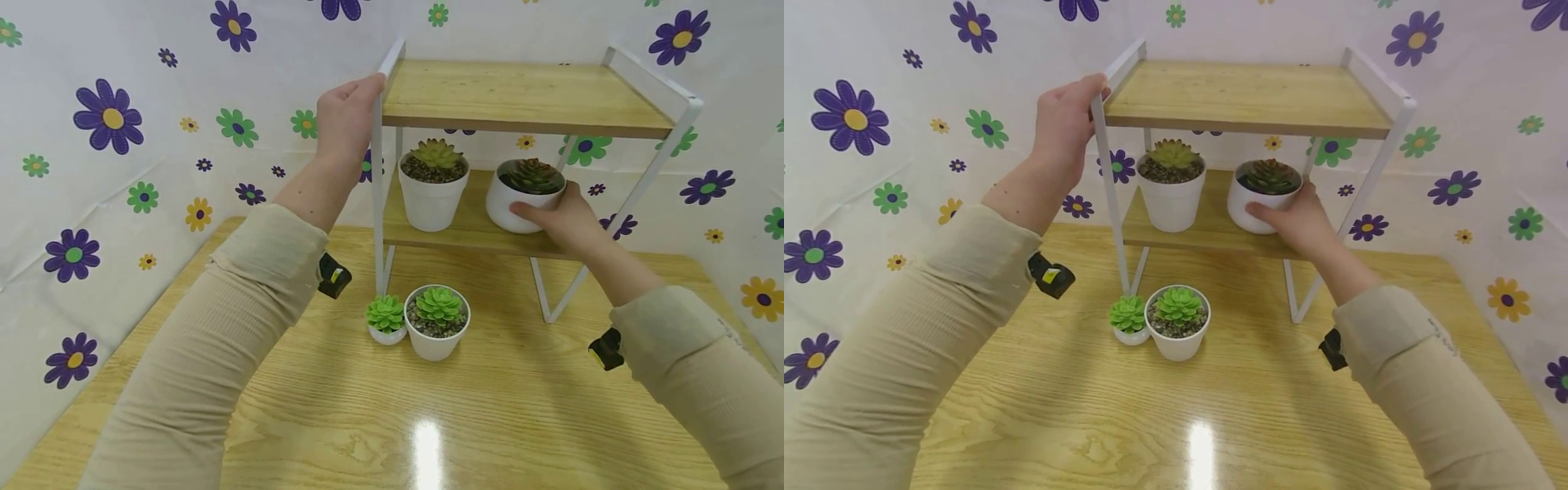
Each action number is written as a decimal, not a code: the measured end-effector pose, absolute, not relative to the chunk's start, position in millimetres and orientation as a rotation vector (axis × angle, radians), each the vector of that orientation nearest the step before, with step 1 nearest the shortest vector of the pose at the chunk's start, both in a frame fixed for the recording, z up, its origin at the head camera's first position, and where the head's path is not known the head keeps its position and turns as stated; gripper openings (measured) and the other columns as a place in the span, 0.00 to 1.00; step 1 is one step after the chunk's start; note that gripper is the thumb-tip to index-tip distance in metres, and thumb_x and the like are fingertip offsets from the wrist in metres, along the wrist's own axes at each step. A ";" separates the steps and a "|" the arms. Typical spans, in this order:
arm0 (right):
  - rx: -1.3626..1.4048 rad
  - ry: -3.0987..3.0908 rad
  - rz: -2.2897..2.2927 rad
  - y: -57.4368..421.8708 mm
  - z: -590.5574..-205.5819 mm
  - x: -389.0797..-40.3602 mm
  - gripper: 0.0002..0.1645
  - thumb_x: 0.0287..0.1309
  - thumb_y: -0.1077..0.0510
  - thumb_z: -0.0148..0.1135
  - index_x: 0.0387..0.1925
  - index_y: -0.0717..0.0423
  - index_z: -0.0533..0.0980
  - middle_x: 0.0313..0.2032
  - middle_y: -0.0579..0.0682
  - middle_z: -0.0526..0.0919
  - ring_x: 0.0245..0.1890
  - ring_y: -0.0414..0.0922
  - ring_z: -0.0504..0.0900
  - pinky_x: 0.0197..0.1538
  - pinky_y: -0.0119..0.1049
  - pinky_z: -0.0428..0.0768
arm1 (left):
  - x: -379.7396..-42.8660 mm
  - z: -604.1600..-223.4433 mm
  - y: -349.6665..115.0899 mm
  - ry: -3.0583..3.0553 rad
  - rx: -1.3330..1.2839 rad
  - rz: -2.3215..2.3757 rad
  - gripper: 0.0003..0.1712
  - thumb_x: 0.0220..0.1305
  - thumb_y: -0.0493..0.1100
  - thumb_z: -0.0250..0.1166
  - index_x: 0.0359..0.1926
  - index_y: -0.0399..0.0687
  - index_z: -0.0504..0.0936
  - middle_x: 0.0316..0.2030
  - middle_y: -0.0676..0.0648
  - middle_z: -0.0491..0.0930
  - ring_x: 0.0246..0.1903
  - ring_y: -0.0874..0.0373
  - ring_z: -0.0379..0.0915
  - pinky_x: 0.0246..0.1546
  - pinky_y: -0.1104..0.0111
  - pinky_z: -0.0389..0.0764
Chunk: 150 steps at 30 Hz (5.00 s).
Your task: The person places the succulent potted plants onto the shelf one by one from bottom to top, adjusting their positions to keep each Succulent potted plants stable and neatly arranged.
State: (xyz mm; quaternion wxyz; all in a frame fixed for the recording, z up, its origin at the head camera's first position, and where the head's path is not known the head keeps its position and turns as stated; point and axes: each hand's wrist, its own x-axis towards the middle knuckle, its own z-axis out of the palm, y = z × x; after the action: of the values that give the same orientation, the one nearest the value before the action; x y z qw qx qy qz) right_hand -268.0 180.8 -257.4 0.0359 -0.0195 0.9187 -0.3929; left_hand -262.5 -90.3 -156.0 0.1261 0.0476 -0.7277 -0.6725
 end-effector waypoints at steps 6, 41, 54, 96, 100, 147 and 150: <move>-0.122 2.873 -1.023 182.7 -261.6 -262.9 0.62 0.58 0.41 0.58 0.66 0.77 0.31 0.65 0.78 0.46 0.65 0.69 0.54 0.67 0.59 0.56 | -263.2 -156.7 -90.9 -2.122 0.153 -1.962 0.21 0.65 0.55 0.55 0.53 0.51 0.79 0.56 0.53 0.73 0.55 0.62 0.64 0.60 0.64 0.67; -0.450 2.709 -1.063 160.4 -321.9 -176.8 0.61 0.48 0.44 0.69 0.68 0.70 0.45 0.65 0.71 0.57 0.65 0.67 0.56 0.64 0.62 0.58 | -263.2 -155.3 -90.7 -2.122 0.163 -1.971 0.21 0.64 0.56 0.55 0.52 0.52 0.80 0.57 0.55 0.73 0.56 0.63 0.64 0.61 0.65 0.66; -0.588 2.592 -1.211 136.0 -364.1 -183.4 0.64 0.42 0.49 0.74 0.68 0.71 0.44 0.63 0.71 0.60 0.64 0.67 0.59 0.63 0.60 0.62 | -262.9 -155.5 -91.3 -2.122 0.150 -1.974 0.21 0.64 0.55 0.55 0.52 0.51 0.80 0.56 0.55 0.73 0.54 0.63 0.65 0.59 0.66 0.68; -0.489 2.566 -1.462 108.3 -374.3 -186.7 0.57 0.39 0.58 0.76 0.64 0.70 0.51 0.61 0.68 0.64 0.62 0.62 0.66 0.62 0.56 0.66 | -262.4 -155.9 -92.9 -2.126 0.141 -1.969 0.21 0.64 0.55 0.55 0.53 0.52 0.80 0.56 0.55 0.73 0.54 0.63 0.65 0.55 0.65 0.71; -0.512 2.599 -1.432 113.6 -363.3 -184.9 0.55 0.38 0.58 0.76 0.63 0.69 0.53 0.59 0.67 0.66 0.60 0.61 0.68 0.61 0.56 0.68 | -261.9 -155.1 -92.9 -2.120 0.142 -1.975 0.21 0.64 0.54 0.56 0.52 0.51 0.80 0.57 0.55 0.73 0.55 0.63 0.65 0.57 0.65 0.70; -0.379 2.660 -1.432 158.1 -173.0 -177.8 0.48 0.47 0.55 0.71 0.65 0.57 0.53 0.60 0.54 0.66 0.58 0.48 0.69 0.61 0.46 0.67 | -264.0 -155.5 -84.6 -2.140 0.163 -1.981 0.22 0.65 0.55 0.55 0.56 0.54 0.78 0.59 0.54 0.71 0.57 0.61 0.63 0.60 0.64 0.68; -0.397 2.631 -1.459 157.4 -164.7 -178.7 0.48 0.47 0.54 0.71 0.65 0.56 0.53 0.59 0.53 0.65 0.58 0.48 0.69 0.63 0.47 0.65 | -263.7 -155.7 -85.5 -2.137 0.170 -1.973 0.22 0.65 0.56 0.55 0.56 0.55 0.77 0.60 0.54 0.71 0.57 0.61 0.63 0.60 0.63 0.68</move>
State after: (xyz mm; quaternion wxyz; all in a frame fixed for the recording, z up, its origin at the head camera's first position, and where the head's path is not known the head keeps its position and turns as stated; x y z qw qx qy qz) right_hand -178.7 157.4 -164.7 0.0534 -0.1306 0.8659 -0.4800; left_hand -263.7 -85.5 -155.7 0.1137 0.0580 -0.7288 -0.6727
